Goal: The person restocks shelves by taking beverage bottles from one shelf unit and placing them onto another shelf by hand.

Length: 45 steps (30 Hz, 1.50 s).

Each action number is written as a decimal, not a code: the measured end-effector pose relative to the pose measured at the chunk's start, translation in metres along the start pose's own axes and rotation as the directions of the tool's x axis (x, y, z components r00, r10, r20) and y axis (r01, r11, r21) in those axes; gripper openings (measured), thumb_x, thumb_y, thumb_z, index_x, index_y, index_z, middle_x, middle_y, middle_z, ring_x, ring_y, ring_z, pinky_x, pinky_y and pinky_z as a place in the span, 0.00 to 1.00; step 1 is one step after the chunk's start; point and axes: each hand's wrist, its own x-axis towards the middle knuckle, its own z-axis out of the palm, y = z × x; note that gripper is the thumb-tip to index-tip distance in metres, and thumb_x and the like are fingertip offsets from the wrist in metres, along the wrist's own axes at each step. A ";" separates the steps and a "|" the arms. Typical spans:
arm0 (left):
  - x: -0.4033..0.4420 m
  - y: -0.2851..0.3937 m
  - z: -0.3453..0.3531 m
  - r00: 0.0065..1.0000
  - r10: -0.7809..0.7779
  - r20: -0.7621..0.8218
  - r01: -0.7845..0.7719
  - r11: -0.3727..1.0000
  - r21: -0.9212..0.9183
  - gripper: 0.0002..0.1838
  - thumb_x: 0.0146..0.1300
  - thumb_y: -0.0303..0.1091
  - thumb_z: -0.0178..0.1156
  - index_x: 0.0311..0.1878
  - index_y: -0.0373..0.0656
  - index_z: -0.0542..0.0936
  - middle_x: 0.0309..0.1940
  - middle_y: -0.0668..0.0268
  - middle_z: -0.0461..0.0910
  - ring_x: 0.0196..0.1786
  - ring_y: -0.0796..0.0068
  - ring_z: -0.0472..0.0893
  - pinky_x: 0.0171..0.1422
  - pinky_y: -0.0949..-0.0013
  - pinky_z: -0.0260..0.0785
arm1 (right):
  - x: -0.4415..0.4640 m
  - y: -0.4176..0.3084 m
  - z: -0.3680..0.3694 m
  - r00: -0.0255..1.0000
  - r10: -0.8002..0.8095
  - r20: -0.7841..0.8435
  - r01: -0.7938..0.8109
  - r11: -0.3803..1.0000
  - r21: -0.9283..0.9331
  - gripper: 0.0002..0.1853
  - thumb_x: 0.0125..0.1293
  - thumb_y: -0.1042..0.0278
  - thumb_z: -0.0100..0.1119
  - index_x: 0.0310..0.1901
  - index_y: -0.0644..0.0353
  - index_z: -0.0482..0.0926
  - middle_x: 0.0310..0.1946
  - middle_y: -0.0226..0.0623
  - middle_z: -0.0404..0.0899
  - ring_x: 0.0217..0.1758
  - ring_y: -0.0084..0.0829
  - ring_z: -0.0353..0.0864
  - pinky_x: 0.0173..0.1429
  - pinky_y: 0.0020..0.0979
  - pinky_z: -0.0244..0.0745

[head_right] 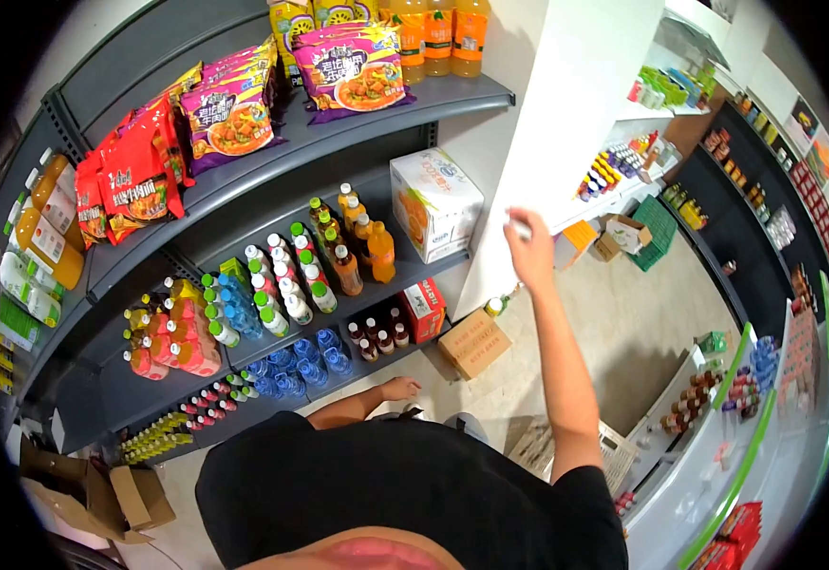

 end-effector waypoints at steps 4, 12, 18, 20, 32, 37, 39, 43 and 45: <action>0.025 0.015 -0.007 0.995 0.086 -0.046 -0.088 0.996 -0.023 0.22 0.67 0.40 0.64 0.62 0.42 0.83 0.36 0.62 0.85 0.38 0.73 0.83 0.45 0.64 0.77 | 0.137 -0.085 0.010 0.928 -0.371 -0.031 0.372 0.927 0.039 0.15 0.65 0.67 0.67 0.53 0.53 0.84 0.63 0.45 0.79 0.69 0.45 0.78 0.60 0.41 0.80; 0.011 0.058 0.001 0.964 -0.054 -0.261 -0.065 0.903 -0.425 0.22 0.73 0.41 0.62 0.67 0.45 0.79 0.40 0.65 0.83 0.40 0.75 0.80 0.46 0.65 0.75 | 0.371 -0.106 0.074 0.687 -0.694 -0.216 0.599 0.709 -0.371 0.22 0.63 0.57 0.68 0.60 0.44 0.85 0.75 0.55 0.66 0.78 0.54 0.64 0.77 0.50 0.66; 0.014 0.114 -0.028 0.884 0.061 -0.464 -0.243 0.907 -0.343 0.17 0.71 0.33 0.61 0.61 0.40 0.80 0.55 0.62 0.83 0.59 0.71 0.81 0.65 0.63 0.74 | 0.408 -0.118 0.084 0.959 -0.280 0.035 0.278 0.917 -0.285 0.30 0.64 0.43 0.62 0.70 0.27 0.78 0.76 0.43 0.66 0.75 0.53 0.69 0.72 0.51 0.74; 0.020 0.134 -0.041 0.806 0.154 -0.571 -0.300 0.939 -0.170 0.17 0.68 0.34 0.59 0.58 0.41 0.80 0.53 0.62 0.84 0.57 0.70 0.82 0.64 0.64 0.74 | 0.392 -0.116 0.078 0.938 -0.347 -0.001 0.331 0.895 -0.298 0.29 0.64 0.44 0.63 0.69 0.27 0.78 0.75 0.41 0.68 0.72 0.52 0.72 0.70 0.49 0.77; -0.003 0.571 -0.207 -0.149 0.814 -0.561 -0.112 0.550 0.828 0.36 0.57 0.24 0.67 0.72 0.42 0.72 0.69 0.50 0.75 0.70 0.48 0.75 0.75 0.55 0.68 | 0.248 -0.037 0.034 0.582 -0.629 -0.515 0.797 0.567 0.208 0.16 0.55 0.81 0.71 0.47 0.58 0.92 0.62 0.52 0.79 0.68 0.57 0.79 0.67 0.45 0.79; 0.043 0.610 -0.233 -0.286 0.824 -0.489 -0.175 0.456 0.872 0.33 0.60 0.29 0.69 0.70 0.46 0.73 0.71 0.53 0.73 0.73 0.45 0.72 0.77 0.51 0.65 | 0.196 -0.014 0.033 0.444 -0.728 -0.522 0.894 0.328 0.304 0.24 0.55 0.73 0.70 0.56 0.66 0.81 0.62 0.47 0.76 0.68 0.67 0.74 0.68 0.58 0.79; 0.042 0.597 -0.231 -0.325 0.835 -0.443 -0.080 0.443 0.893 0.29 0.61 0.33 0.70 0.67 0.49 0.77 0.69 0.56 0.76 0.72 0.47 0.74 0.77 0.46 0.64 | 0.173 -0.004 0.029 0.526 -0.724 -0.447 0.843 0.371 0.391 0.27 0.53 0.73 0.69 0.57 0.66 0.79 0.60 0.39 0.75 0.69 0.66 0.72 0.67 0.58 0.80; 0.020 0.543 -0.195 -0.234 0.867 -0.439 -0.071 0.435 0.898 0.27 0.60 0.36 0.73 0.64 0.50 0.81 0.64 0.60 0.81 0.71 0.51 0.77 0.78 0.42 0.61 | 0.138 -0.005 0.024 0.373 -0.809 -0.454 0.879 0.151 0.453 0.23 0.54 0.67 0.69 0.54 0.56 0.81 0.56 0.31 0.73 0.65 0.54 0.74 0.59 0.54 0.72; 0.004 0.490 -0.160 -0.135 0.815 -0.563 -0.182 0.539 0.823 0.25 0.61 0.37 0.73 0.62 0.46 0.81 0.61 0.58 0.84 0.68 0.50 0.80 0.76 0.43 0.64 | 0.106 0.009 0.038 0.389 -0.834 -0.391 0.790 0.084 0.608 0.22 0.54 0.63 0.74 0.51 0.51 0.83 0.52 0.30 0.76 0.59 0.47 0.79 0.53 0.51 0.68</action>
